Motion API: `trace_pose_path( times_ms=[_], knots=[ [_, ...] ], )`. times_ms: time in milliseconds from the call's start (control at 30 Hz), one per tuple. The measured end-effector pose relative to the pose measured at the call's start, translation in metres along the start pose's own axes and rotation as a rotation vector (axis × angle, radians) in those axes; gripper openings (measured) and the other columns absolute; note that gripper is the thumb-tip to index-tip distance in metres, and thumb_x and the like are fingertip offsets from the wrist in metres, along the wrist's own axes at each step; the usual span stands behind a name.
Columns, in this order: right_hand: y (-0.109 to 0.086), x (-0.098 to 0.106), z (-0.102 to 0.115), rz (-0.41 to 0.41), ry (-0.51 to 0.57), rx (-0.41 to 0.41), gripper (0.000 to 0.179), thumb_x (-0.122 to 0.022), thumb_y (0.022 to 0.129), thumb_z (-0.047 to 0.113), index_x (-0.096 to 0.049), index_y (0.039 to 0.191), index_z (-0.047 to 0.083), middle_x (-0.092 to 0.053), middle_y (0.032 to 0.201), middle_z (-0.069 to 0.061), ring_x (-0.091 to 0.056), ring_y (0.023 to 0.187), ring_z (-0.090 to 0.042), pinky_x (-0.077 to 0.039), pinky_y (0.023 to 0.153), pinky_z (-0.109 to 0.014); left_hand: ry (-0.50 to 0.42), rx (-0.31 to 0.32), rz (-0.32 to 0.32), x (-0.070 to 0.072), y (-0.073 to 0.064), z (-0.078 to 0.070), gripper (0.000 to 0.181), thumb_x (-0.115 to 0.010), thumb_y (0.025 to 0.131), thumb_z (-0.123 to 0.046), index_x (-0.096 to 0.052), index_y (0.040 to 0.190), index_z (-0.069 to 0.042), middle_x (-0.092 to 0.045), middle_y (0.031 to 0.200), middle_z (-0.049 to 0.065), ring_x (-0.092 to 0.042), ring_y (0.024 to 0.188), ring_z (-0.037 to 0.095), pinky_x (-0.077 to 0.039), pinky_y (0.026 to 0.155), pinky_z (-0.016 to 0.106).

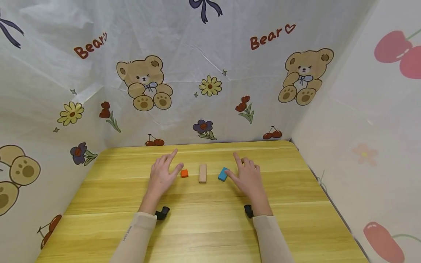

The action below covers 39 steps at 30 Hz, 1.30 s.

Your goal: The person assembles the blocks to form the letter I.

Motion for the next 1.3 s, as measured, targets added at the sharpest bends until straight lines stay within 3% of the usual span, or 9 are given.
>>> trace_pose_path(
  times_ms=[267, 433, 567, 667, 800, 1033, 1300],
  knots=[
    [0.0, -0.009, 0.006, 0.071, 0.0, -0.013, 0.094, -0.057, 0.103, 0.063, -0.018, 0.171, 0.012, -0.06, 0.149, -0.029, -0.063, 0.131, -0.049, -0.045, 0.105, -0.072, -0.113, 0.019, 0.0, -0.015, -0.002, -0.007, 0.068, -0.061, 0.102, -0.06, -0.044, 0.163, -0.033, -0.066, 0.128, 0.011, -0.06, 0.115, 0.031, -0.047, 0.094, 0.051],
    [0.0, -0.015, 0.01, 0.085, 0.002, -0.006, 0.098, -0.06, 0.102, 0.062, -0.02, 0.17, 0.004, -0.076, 0.11, -0.022, -0.073, 0.101, -0.042, -0.055, 0.092, -0.061, -0.133, 0.022, 0.028, -0.026, -0.003, -0.011, 0.067, -0.061, 0.103, -0.06, -0.046, 0.162, -0.03, -0.068, 0.116, 0.008, -0.062, 0.095, 0.023, -0.048, 0.076, 0.039],
    [0.0, -0.018, 0.012, 0.106, 0.011, -0.003, 0.101, -0.062, 0.101, 0.062, -0.019, 0.169, 0.001, -0.067, 0.082, -0.009, -0.064, 0.074, -0.028, -0.056, 0.075, -0.05, -0.154, 0.019, 0.051, -0.034, -0.003, -0.011, 0.068, -0.061, 0.102, -0.06, -0.048, 0.161, -0.028, -0.067, 0.105, 0.004, -0.055, 0.078, 0.016, -0.043, 0.066, 0.031],
    [0.001, -0.022, 0.012, 0.121, 0.053, -0.005, 0.102, -0.063, 0.1, 0.062, -0.018, 0.169, 0.001, -0.061, 0.078, -0.005, -0.054, 0.065, -0.021, -0.05, 0.065, -0.041, -0.175, 0.017, 0.067, -0.039, -0.003, -0.011, 0.067, -0.064, 0.102, -0.058, -0.048, 0.16, -0.028, -0.065, 0.095, 0.0, -0.051, 0.072, 0.014, -0.042, 0.065, 0.031],
    [0.002, -0.028, 0.012, 0.146, 0.137, -0.003, 0.102, -0.065, 0.101, 0.058, -0.016, 0.169, 0.001, -0.059, 0.081, -0.002, -0.049, 0.064, -0.017, -0.042, 0.062, -0.033, -0.195, 0.012, 0.095, -0.045, -0.003, -0.011, 0.065, -0.067, 0.102, -0.054, -0.048, 0.16, -0.029, -0.064, 0.089, -0.005, -0.053, 0.071, 0.011, -0.045, 0.066, 0.031],
    [0.003, -0.037, 0.013, 0.192, 0.249, -0.01, 0.1, -0.066, 0.103, 0.051, -0.013, 0.169, 0.0, -0.061, 0.086, -0.002, -0.051, 0.067, -0.015, -0.043, 0.065, -0.032, -0.247, 0.02, 0.122, -0.052, -0.002, -0.009, 0.061, -0.068, 0.102, -0.051, -0.054, 0.155, -0.026, -0.068, 0.092, -0.005, -0.059, 0.074, 0.009, -0.049, 0.07, 0.032],
    [0.001, -0.049, 0.012, 0.251, 0.278, -0.03, 0.097, -0.064, 0.104, 0.051, -0.015, 0.168, -0.002, -0.062, 0.085, 0.0, -0.051, 0.065, -0.013, -0.041, 0.062, -0.029, -0.317, 0.026, 0.158, -0.063, -0.003, -0.005, 0.053, -0.068, 0.103, -0.044, -0.058, 0.152, -0.029, -0.068, 0.093, -0.005, -0.062, 0.079, 0.01, -0.052, 0.075, 0.034]
  ],
)
Point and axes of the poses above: each hand's wrist, its own y-axis towards the middle knuckle, its own x-axis out of the back of the hand, z = x × y, the point moved 7 cm from there along y, towards the middle knuckle
